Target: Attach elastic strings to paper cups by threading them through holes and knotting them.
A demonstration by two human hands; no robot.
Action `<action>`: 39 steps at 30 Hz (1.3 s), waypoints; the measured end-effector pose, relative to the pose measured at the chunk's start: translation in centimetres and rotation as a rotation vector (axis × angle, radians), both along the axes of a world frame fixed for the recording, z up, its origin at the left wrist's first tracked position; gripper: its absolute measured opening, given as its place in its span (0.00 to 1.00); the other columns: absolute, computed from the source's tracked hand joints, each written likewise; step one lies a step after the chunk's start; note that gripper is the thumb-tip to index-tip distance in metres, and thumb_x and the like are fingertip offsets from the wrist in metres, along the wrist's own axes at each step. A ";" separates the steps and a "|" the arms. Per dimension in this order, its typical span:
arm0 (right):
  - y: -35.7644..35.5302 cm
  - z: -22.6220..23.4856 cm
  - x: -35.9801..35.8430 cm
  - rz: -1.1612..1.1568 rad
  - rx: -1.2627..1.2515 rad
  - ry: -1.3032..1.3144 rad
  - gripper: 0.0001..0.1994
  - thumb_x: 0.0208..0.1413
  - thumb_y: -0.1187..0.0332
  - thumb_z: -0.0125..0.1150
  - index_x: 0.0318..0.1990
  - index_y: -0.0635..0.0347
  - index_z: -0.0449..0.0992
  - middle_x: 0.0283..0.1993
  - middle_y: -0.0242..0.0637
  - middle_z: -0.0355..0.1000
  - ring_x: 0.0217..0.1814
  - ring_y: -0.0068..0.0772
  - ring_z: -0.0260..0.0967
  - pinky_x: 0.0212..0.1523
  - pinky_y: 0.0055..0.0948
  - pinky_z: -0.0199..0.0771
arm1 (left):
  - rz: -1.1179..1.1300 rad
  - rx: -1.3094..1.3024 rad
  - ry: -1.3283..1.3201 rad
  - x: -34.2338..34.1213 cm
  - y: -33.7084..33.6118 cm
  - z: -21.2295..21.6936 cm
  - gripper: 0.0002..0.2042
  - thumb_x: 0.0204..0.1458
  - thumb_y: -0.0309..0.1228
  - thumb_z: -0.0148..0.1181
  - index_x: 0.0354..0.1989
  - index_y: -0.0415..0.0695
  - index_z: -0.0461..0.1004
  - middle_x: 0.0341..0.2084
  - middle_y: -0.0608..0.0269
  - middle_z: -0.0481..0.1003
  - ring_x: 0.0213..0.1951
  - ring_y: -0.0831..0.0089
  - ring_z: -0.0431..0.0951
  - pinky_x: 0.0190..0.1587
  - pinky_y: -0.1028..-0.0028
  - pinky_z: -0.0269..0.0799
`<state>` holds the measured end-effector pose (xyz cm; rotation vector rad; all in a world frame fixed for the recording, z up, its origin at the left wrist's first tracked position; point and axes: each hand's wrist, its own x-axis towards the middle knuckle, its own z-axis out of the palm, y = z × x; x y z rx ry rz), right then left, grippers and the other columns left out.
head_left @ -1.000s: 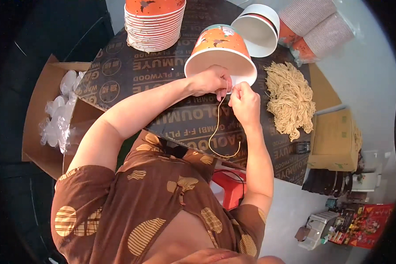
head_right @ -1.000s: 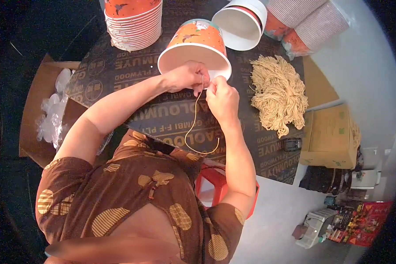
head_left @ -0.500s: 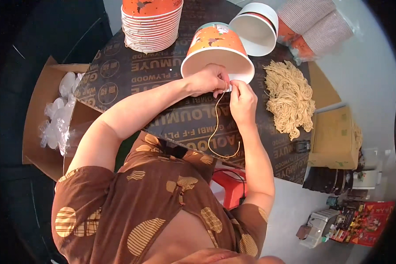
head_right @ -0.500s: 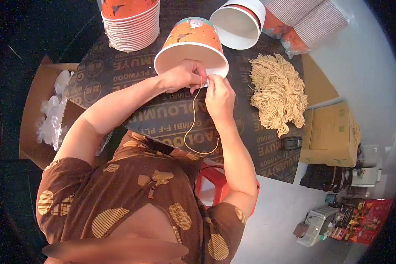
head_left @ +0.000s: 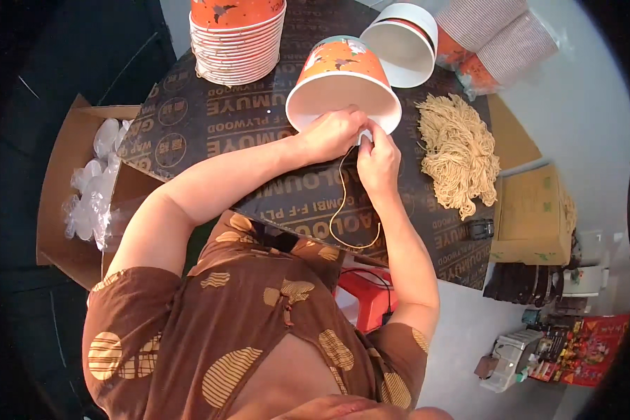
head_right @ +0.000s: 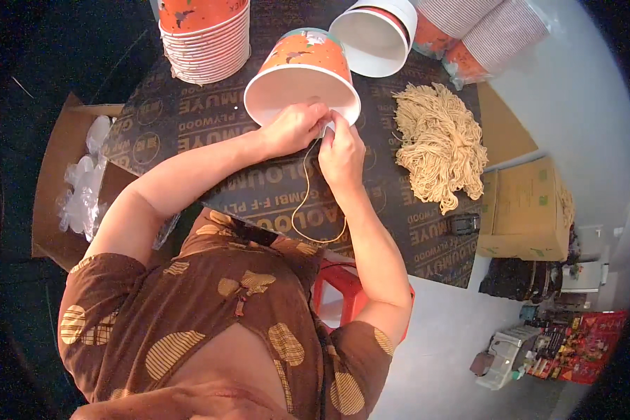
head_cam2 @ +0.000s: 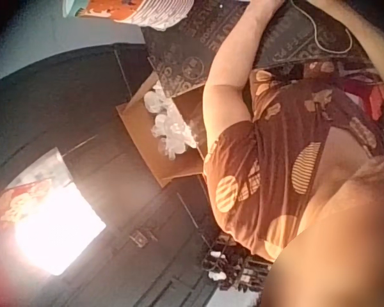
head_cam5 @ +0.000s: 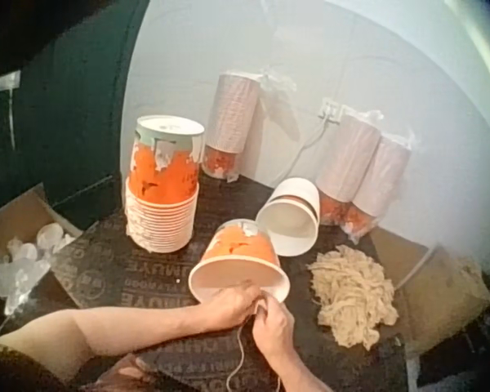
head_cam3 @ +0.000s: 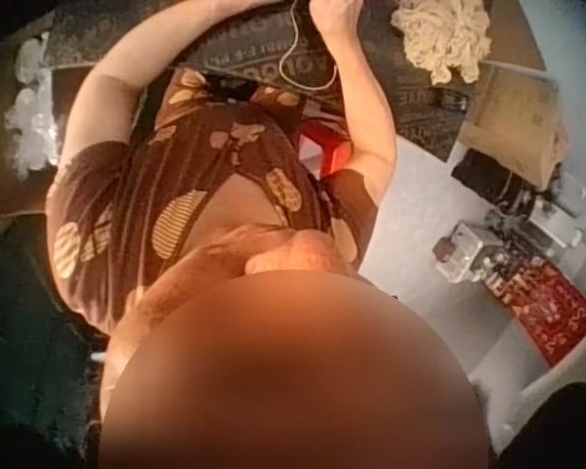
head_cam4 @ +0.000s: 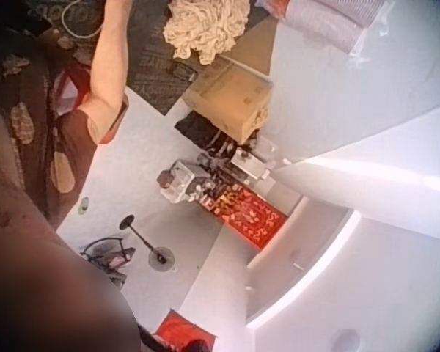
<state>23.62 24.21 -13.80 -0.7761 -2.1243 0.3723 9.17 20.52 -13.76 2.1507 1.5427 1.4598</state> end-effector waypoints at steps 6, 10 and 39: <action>0.1 0.1 0.0 0.003 -0.040 -0.005 0.14 0.52 0.78 0.53 0.47 0.62 0.72 0.39 0.54 0.73 0.41 0.59 0.72 0.40 0.48 0.71 | 0.047 -0.090 0.092 -0.4 0.1 -0.6 0.03 0.49 0.22 0.55 0.32 0.37 0.70 0.27 0.46 0.74 0.33 0.48 0.76 0.35 0.58 0.72; 0.4 0.0 0.2 0.012 -0.061 0.006 0.13 0.52 0.78 0.52 0.46 0.62 0.73 0.38 0.55 0.73 0.41 0.59 0.72 0.40 0.48 0.71 | -0.008 -0.100 0.033 -0.5 0.0 -0.6 0.04 0.52 0.23 0.54 0.34 0.38 0.69 0.28 0.46 0.75 0.34 0.48 0.77 0.35 0.59 0.72; 0.0 0.9 0.3 0.036 -0.257 0.052 0.05 0.53 0.75 0.58 0.36 0.65 0.75 0.21 0.41 0.70 0.22 0.25 0.65 0.28 0.28 0.68 | -0.164 -0.391 -0.318 -1.2 -0.4 0.5 0.03 0.55 0.23 0.54 0.35 0.39 0.73 0.22 0.63 0.73 0.21 0.77 0.72 0.24 0.76 0.69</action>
